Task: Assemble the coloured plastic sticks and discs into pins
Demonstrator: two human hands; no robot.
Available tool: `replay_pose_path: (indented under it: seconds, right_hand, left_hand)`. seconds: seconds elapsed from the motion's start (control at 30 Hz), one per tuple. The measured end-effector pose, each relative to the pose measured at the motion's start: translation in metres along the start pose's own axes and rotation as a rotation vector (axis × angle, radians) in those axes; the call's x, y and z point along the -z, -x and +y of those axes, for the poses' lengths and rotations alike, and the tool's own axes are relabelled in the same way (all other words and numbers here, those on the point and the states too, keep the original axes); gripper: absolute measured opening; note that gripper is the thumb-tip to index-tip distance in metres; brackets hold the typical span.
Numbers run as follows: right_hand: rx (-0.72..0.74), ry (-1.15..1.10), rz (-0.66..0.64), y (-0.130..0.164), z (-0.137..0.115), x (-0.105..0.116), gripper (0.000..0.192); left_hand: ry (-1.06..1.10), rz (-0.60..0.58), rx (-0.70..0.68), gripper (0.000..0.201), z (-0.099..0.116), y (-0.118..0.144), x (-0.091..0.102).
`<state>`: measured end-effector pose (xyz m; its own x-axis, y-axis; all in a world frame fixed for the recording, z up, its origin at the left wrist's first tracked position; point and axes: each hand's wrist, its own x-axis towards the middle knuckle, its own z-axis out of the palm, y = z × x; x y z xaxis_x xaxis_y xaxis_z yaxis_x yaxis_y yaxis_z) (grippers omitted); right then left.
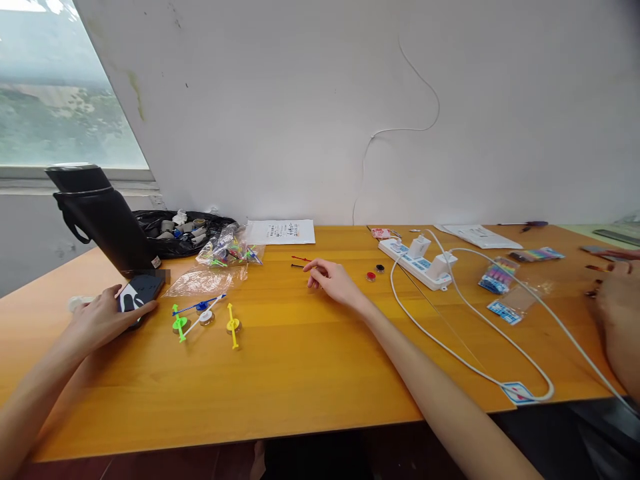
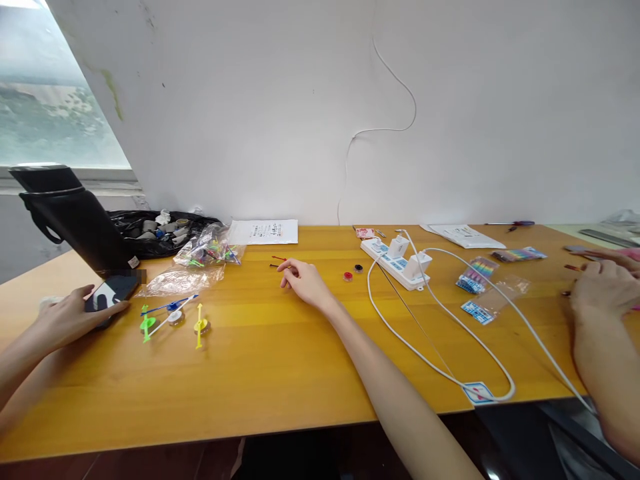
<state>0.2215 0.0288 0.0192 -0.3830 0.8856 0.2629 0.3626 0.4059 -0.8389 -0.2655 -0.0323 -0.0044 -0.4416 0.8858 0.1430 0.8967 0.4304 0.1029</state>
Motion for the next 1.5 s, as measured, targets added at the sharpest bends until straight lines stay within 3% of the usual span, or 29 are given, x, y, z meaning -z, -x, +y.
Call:
replay_pose_path:
  seconds: [0.1, 0.2, 0.33, 0.43, 0.53, 0.67, 0.73, 0.8, 0.9, 1.03, 1.17, 1.37, 1.5]
  right_hand:
    - [0.000, 0.000, -0.008, 0.000, 0.002, -0.001, 0.021]
    - [0.004, -0.001, -0.012, -0.001, 0.004, -0.003, 0.020]
    - [0.004, 0.001, -0.016, 0.000, 0.004, -0.004, 0.020]
    - [0.003, 0.002, -0.028, 0.001, 0.004, -0.008, 0.020]
    - [0.002, 0.023, -0.051, 0.003, 0.005, -0.015, 0.020]
    - [0.022, 0.111, -0.081, 0.004, 0.005, -0.015, 0.021]
    - [0.040, 0.268, 0.001, 0.003, 0.005, -0.007, 0.021]
    - [0.044, 0.512, 0.151, 0.002, 0.005, 0.007, 0.021]
    - [-0.041, 0.867, 0.313, 0.003, 0.008, 0.032, 0.021]
    - [-0.259, 1.100, 0.322, 0.008, 0.016, 0.054, 0.024]
    - [-0.456, 1.160, 0.283, 0.013, 0.021, 0.061, 0.027]
    - [-0.514, 1.094, 0.234, 0.013, 0.028, 0.065, 0.026]
    - [-0.439, 1.052, 0.178, 0.010, 0.032, 0.061, 0.019]
  left_hand:
    - [-0.005, -0.079, -0.020, 0.100, -0.001, 0.006, 0.003]
    - [0.033, -0.080, -0.054, 0.101, 0.001, 0.012, 0.006]
    - [-0.014, 0.023, -0.063, 0.090, 0.011, 0.020, 0.014]
    - [0.004, 0.096, -0.025, 0.070, 0.033, 0.031, 0.037]
    - [0.126, 0.117, -0.121, 0.044, 0.077, 0.047, 0.073]
    - [0.363, 0.126, -0.422, 0.030, 0.161, 0.071, 0.106]
    - [0.420, 0.070, -0.569, 0.035, 0.203, 0.078, 0.105]
    - [0.449, -0.032, -0.634, 0.041, 0.236, 0.082, 0.093]
    - [0.567, -0.135, -0.710, 0.039, 0.264, 0.086, 0.065]
    - [0.713, -0.280, -0.814, 0.027, 0.269, 0.098, 0.028]
    - [0.645, -0.282, -0.877, 0.014, 0.263, 0.107, 0.008]
    - [0.562, -0.270, -0.954, 0.013, 0.255, 0.095, 0.009]
    - [0.506, -0.462, -1.073, 0.010, 0.244, 0.080, 0.022]
